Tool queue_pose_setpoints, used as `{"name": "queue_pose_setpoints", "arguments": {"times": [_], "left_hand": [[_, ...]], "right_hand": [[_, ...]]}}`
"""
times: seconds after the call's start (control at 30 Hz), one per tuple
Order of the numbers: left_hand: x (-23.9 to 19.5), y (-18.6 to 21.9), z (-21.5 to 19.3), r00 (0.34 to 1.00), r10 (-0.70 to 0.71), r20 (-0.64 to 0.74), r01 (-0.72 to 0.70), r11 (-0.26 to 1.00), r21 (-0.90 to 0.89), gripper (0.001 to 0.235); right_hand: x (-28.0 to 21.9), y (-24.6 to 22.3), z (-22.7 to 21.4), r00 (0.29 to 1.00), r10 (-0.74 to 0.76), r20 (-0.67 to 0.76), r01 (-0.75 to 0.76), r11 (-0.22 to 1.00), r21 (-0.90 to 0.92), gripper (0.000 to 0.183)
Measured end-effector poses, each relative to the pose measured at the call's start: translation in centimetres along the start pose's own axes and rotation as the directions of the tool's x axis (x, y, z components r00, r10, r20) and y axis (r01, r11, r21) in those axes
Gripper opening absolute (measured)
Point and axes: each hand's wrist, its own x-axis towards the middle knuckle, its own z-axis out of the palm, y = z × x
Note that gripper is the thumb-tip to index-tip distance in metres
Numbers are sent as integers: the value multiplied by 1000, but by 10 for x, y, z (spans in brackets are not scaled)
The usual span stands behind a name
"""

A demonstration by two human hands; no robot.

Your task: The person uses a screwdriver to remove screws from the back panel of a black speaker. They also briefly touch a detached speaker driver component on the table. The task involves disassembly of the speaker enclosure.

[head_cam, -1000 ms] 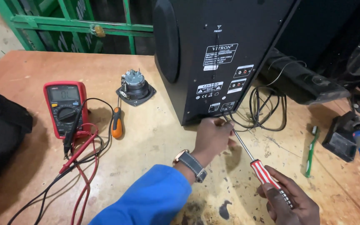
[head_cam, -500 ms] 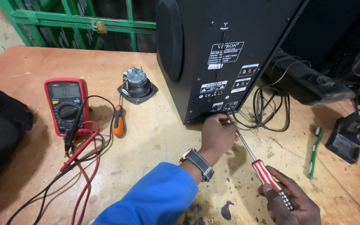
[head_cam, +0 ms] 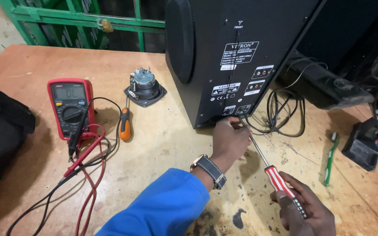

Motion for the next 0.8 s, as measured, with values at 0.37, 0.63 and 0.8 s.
{"name": "queue_pose_setpoints", "arguments": {"times": [0.37,0.63,0.8], "left_hand": [[4,-5,5,1000,15,12,-14,995,-96,14],[8,-2,15,987,-155,38,158,982,-102,11],[6,4,17,978,-207,16,207,965,-163,13]], "right_hand": [[20,14,-8,999,-38,32,48,919,-392,40],[23,36,-1,951,-300,-72,235,858,-457,44],[159,115,-47,568,282,773,-658,720,220,55]]}}
